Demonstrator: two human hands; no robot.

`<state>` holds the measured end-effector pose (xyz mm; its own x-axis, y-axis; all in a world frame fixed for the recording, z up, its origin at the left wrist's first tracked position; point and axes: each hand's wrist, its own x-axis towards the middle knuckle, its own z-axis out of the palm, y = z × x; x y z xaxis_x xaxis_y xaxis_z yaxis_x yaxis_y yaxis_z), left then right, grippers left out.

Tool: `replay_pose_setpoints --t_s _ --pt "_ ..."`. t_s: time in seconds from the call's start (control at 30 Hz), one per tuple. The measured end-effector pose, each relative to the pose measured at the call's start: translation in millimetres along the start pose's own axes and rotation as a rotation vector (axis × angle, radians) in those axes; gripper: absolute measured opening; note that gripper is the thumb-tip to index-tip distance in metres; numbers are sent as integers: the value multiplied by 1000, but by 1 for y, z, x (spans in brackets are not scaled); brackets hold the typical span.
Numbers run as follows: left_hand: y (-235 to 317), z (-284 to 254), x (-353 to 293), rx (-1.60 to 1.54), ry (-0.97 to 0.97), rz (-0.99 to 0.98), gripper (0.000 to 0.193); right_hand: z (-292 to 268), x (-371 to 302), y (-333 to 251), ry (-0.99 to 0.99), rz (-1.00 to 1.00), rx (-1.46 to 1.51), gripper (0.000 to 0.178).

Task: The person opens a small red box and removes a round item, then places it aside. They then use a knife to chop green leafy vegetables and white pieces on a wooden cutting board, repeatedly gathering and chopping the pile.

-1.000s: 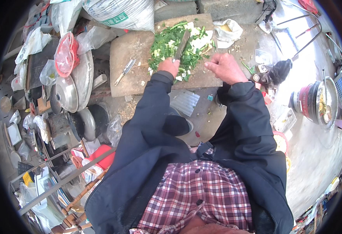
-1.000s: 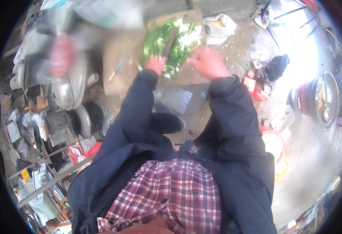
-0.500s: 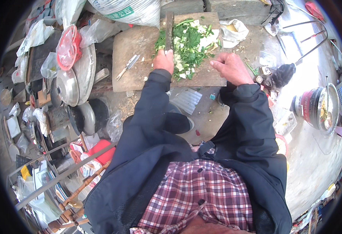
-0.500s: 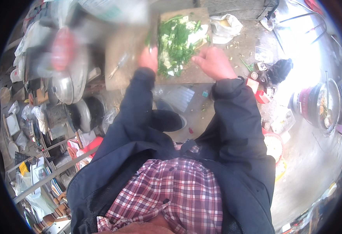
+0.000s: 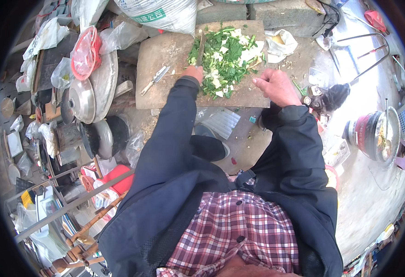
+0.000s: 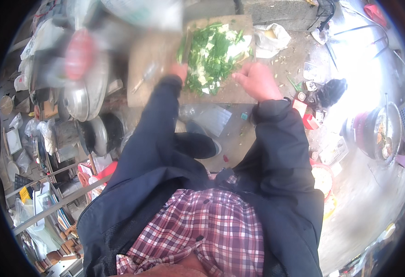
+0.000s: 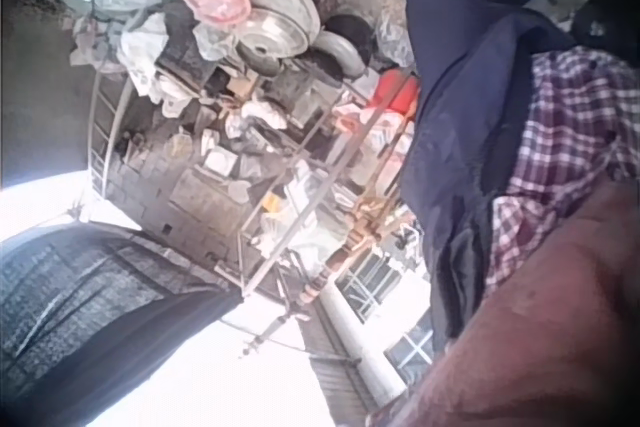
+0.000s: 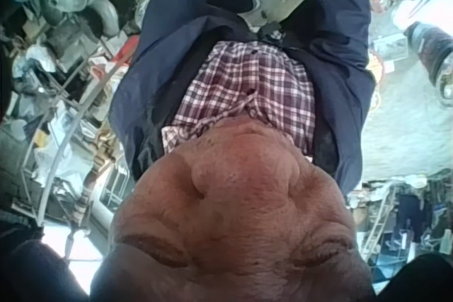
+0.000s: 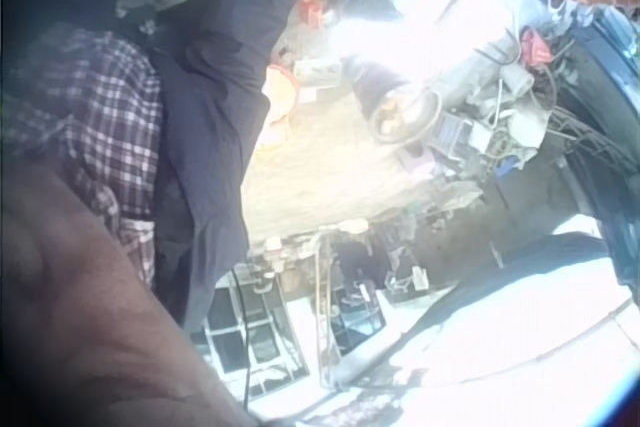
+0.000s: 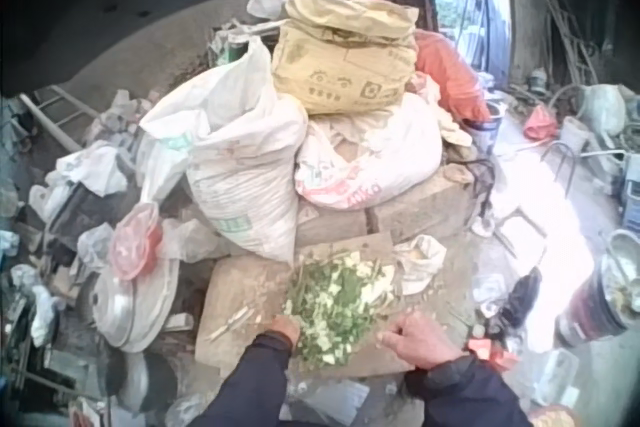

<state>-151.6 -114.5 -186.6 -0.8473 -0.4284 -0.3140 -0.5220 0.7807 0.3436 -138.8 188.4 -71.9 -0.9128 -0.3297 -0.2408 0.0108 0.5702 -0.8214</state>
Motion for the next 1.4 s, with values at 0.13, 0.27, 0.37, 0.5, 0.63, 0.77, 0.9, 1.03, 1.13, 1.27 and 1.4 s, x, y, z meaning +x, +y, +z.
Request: replay_pose_setpoints --t_s 0.13,0.27,0.37,0.5,0.63,0.77,0.9,1.03,1.13,1.27,1.4 --pt "-7 -2 3 -130 106 44 50 -2 -1 0 -4 -1 -14 27" --pt "-17 4 5 53 -2 67 48 0 -1 0 -8 -8 -21 27" --pt "-24 5 9 42 18 33 48 0 0 1 -13 6 3 28" --pt "-34 9 9 -119 155 53 50 -2 2 1 -5 -7 -25 28" --pt "-36 19 7 -141 61 -10 50 0 2 1 -31 0 -24 28" --pt "-31 19 -2 -178 128 6 48 0 1 1 -13 -7 -2 28" --pt "-16 19 -21 -299 315 101 47 0 1 1 17 -10 -21 27" --pt "-5 15 -27 -119 44 -27 50 0 4 0 -18 2 -19 27" --pt "-5 11 -27 -152 32 101 51 -2 2 0 -21 13 -15 27" --pt "-6 22 -33 -192 194 75 50 0 3 0 -8 -10 -14 27" --pt "-9 34 -32 -108 52 26 47 2 1 0 -22 -5 0 27"
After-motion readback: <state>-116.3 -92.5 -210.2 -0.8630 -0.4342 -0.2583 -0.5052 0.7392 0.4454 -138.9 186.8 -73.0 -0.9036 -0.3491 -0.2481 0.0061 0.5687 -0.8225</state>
